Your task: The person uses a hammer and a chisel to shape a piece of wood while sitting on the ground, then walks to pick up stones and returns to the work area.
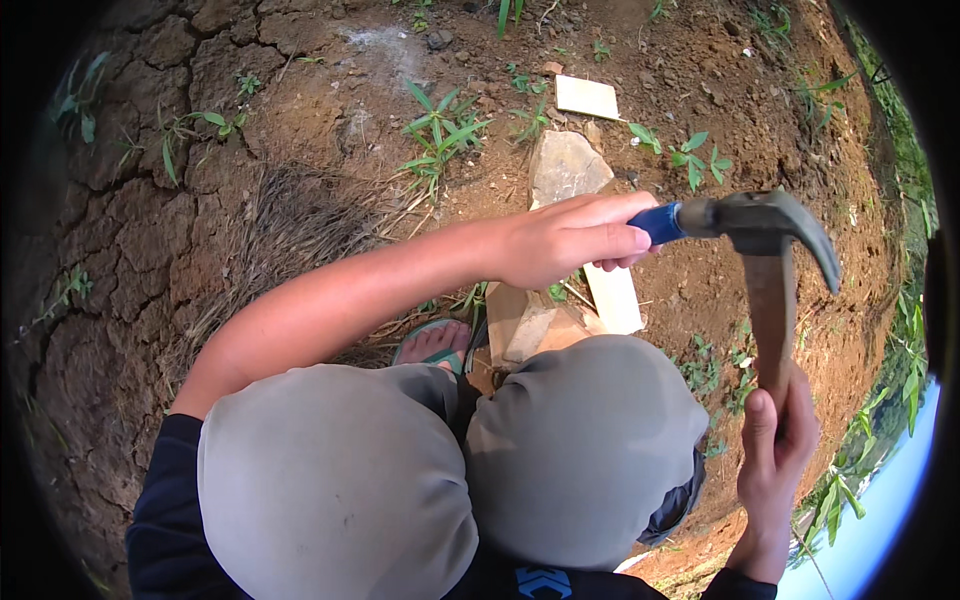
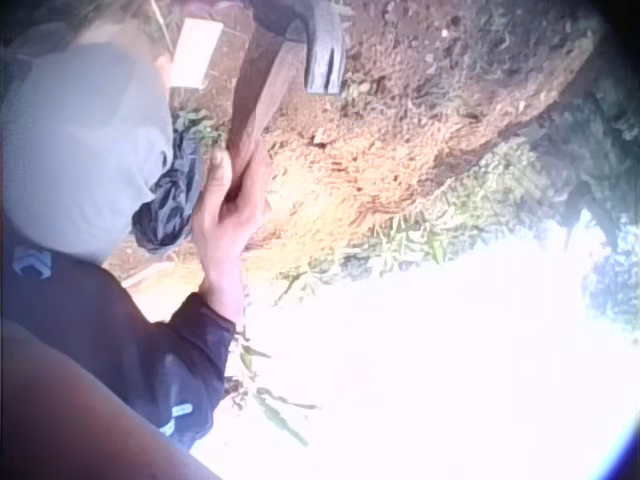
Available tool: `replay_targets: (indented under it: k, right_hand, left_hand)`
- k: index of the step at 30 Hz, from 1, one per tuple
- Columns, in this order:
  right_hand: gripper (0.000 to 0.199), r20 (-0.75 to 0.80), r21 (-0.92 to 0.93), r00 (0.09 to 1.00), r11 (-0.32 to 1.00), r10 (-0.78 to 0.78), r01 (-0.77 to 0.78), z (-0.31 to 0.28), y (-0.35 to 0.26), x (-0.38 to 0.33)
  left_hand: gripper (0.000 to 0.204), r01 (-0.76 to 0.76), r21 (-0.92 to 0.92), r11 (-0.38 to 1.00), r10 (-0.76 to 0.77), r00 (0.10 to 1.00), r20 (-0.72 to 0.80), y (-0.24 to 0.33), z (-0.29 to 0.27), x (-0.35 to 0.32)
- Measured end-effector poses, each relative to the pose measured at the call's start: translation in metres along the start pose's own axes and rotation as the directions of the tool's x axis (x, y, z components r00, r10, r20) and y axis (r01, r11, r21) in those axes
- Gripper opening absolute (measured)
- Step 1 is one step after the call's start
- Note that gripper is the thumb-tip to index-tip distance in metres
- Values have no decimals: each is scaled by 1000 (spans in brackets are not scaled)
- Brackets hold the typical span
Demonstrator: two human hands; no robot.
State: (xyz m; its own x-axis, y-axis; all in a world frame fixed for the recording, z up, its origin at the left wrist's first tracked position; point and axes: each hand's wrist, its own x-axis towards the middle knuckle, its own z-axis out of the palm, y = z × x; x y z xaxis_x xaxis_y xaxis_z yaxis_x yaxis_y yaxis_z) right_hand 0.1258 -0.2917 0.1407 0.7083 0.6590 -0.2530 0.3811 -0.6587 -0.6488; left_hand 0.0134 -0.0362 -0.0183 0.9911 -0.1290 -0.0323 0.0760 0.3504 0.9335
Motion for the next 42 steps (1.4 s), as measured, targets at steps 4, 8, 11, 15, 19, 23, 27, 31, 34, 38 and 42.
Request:
replay_targets:
  k: [4, 8, 11, 15, 19, 23, 27, 31, 34, 38, 42]
  right_hand:
    - [36, -30, 184, 995, 979, 94, -87, -8, -7, -5]
    - [40, 56, -44, 998, 999, -23, 25, 4, 6, -4]
    - [37, -16, 148, 997, 986, 75, -72, 2, 4, -12]
    - [35, 47, 7, 999, 1000, 3, -4, 5, 2, -9]
    - [35, -89, 197, 996, 980, 20, -2, 2, -6, -23]
    - [38, 114, -14, 971, 977, 211, -211, -2, -17, -8]
    - [35, 8, 174, 998, 982, 69, -69, -2, -11, -17]
    - [37, 50, 54, 996, 996, 73, -76, -3, -8, -12]
    - [37, -18, 67, 1000, 998, 19, -18, -6, -7, -17]
    - [32, 76, -18, 995, 998, 58, -57, 3, -7, -9]
    - [30, 98, -13, 989, 994, 108, -108, 3, -11, -10]
  left_hand:
    - [40, -55, 42, 998, 53, 997, 57, 2, 0, -4]
    - [39, -63, -56, 996, 65, 997, 35, -1, 1, -5]
    - [36, -67, -97, 993, 68, 998, 10, -5, 2, -4]
    - [35, -66, -76, 995, 66, 998, 9, -9, 4, -5]
    - [34, -89, -48, 995, 91, 995, 37, -10, 3, -4]
    - [44, -45, -35, 998, 48, 995, 83, -5, -1, -9]
    - [46, -66, -40, 997, 69, 993, 98, -3, -2, -6]
    - [48, -76, -41, 996, 79, 993, 86, -2, 2, -6]
    - [50, -27, -17, 999, 28, 997, 76, -10, -5, -8]
    - [52, -44, -51, 998, 49, 993, 104, -5, -6, -3]
    - [55, -2, -28, 1000, 6, 992, 123, -1, -7, -7]
